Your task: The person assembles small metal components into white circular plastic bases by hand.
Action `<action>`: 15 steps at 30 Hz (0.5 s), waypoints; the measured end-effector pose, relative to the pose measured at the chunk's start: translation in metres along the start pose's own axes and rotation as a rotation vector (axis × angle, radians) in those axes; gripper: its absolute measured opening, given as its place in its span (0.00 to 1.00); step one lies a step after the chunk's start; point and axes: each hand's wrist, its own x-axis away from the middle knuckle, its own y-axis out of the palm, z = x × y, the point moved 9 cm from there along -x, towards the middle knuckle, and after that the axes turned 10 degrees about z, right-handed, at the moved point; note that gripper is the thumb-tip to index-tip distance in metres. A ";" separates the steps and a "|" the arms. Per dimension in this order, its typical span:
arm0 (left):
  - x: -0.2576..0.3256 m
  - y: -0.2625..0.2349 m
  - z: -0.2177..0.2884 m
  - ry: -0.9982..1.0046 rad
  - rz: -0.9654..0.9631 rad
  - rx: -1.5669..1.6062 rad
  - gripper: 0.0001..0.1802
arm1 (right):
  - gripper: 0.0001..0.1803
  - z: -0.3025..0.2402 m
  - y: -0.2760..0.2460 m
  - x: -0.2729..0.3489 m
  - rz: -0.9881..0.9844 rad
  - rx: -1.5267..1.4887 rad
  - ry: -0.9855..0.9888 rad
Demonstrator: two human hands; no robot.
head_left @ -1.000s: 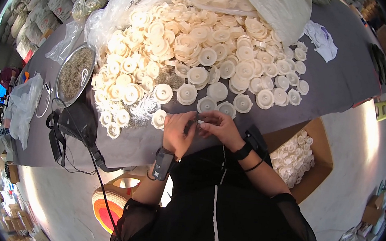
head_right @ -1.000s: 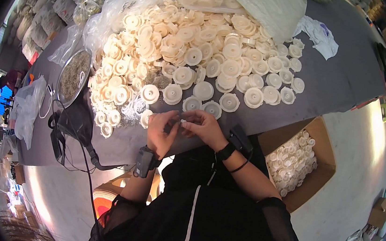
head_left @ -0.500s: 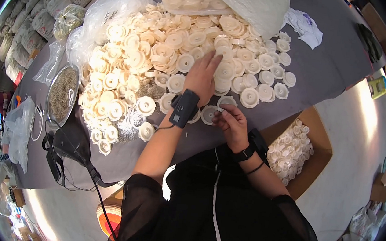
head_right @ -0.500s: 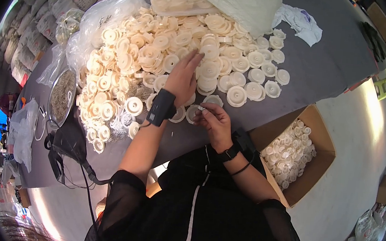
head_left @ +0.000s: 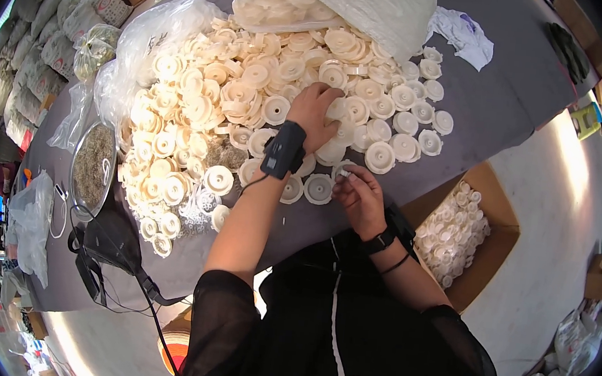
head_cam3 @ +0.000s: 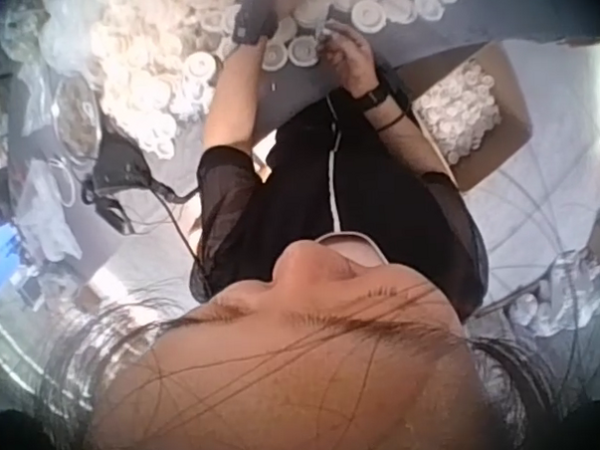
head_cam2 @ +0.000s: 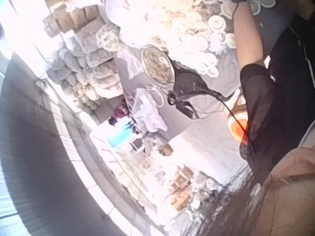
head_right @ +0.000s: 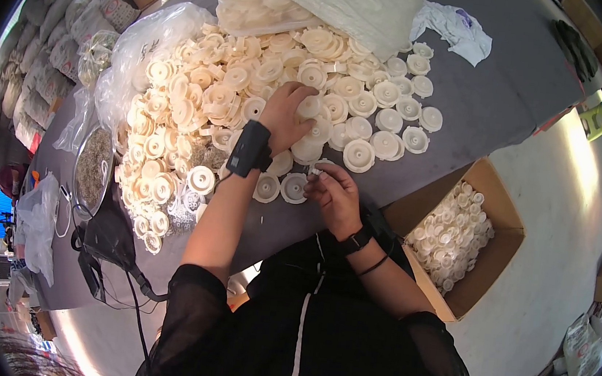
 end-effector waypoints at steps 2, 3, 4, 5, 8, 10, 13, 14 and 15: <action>0.008 -0.012 0.005 -0.052 0.079 -0.100 0.31 | 0.10 -0.002 0.001 -0.002 -0.007 -0.023 -0.006; 0.011 -0.013 0.011 -0.051 0.075 -0.099 0.31 | 0.10 -0.004 0.000 -0.003 -0.001 -0.019 -0.018; 0.015 -0.017 0.010 -0.127 0.087 -0.087 0.31 | 0.10 -0.006 -0.001 -0.004 0.004 -0.015 -0.031; 0.020 -0.023 0.008 -0.205 0.101 -0.080 0.31 | 0.10 -0.006 0.000 -0.004 0.002 -0.017 -0.030; 0.035 -0.033 0.001 -0.279 0.173 -0.098 0.31 | 0.11 -0.004 0.000 -0.003 0.013 0.022 -0.027; 0.042 -0.035 -0.004 -0.261 0.195 -0.053 0.30 | 0.11 -0.003 0.001 -0.003 0.012 0.045 -0.048; 0.052 -0.051 -0.003 -0.331 0.288 0.090 0.29 | 0.11 -0.004 0.004 -0.002 0.012 0.055 -0.064; 0.059 -0.057 -0.007 -0.417 0.359 0.191 0.28 | 0.11 -0.005 0.005 -0.002 0.014 0.054 -0.070; 0.067 -0.062 -0.012 -0.485 0.381 0.170 0.29 | 0.12 -0.006 0.007 -0.001 0.011 0.074 -0.084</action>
